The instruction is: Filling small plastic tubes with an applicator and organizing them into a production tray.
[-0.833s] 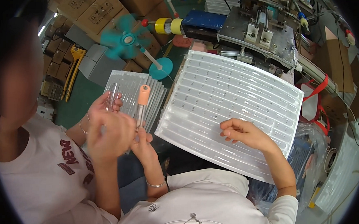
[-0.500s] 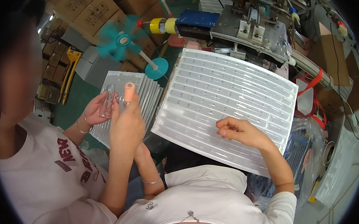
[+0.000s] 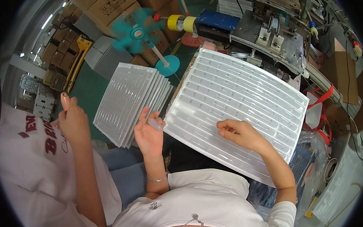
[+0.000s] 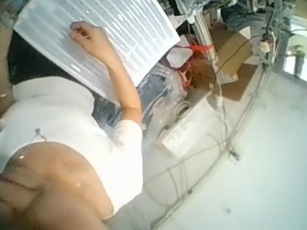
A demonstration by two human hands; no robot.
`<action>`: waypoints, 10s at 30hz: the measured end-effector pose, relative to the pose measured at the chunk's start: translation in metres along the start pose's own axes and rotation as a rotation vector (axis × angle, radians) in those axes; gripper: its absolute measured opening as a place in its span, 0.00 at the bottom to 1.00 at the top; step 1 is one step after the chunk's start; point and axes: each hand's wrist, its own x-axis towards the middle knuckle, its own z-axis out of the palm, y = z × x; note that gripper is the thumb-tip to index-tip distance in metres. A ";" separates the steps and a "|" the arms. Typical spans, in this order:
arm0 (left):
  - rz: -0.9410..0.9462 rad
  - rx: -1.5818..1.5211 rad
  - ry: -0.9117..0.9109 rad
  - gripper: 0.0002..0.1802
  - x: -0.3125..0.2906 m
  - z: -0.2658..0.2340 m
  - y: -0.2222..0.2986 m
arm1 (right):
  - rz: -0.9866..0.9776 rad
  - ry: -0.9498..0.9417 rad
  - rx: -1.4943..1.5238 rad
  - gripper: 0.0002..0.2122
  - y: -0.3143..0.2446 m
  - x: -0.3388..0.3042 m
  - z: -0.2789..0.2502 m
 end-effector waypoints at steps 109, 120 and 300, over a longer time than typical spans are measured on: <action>-0.269 0.534 -0.390 0.16 0.074 0.073 -0.054 | -0.081 0.560 1.182 0.09 0.009 0.035 -0.049; -0.269 0.561 -0.381 0.22 0.075 0.076 -0.046 | 0.034 0.377 0.554 0.22 -0.025 0.042 0.004; 1.063 1.394 -0.716 0.17 0.188 0.256 -0.146 | -0.212 1.179 0.124 0.13 0.002 0.009 -0.122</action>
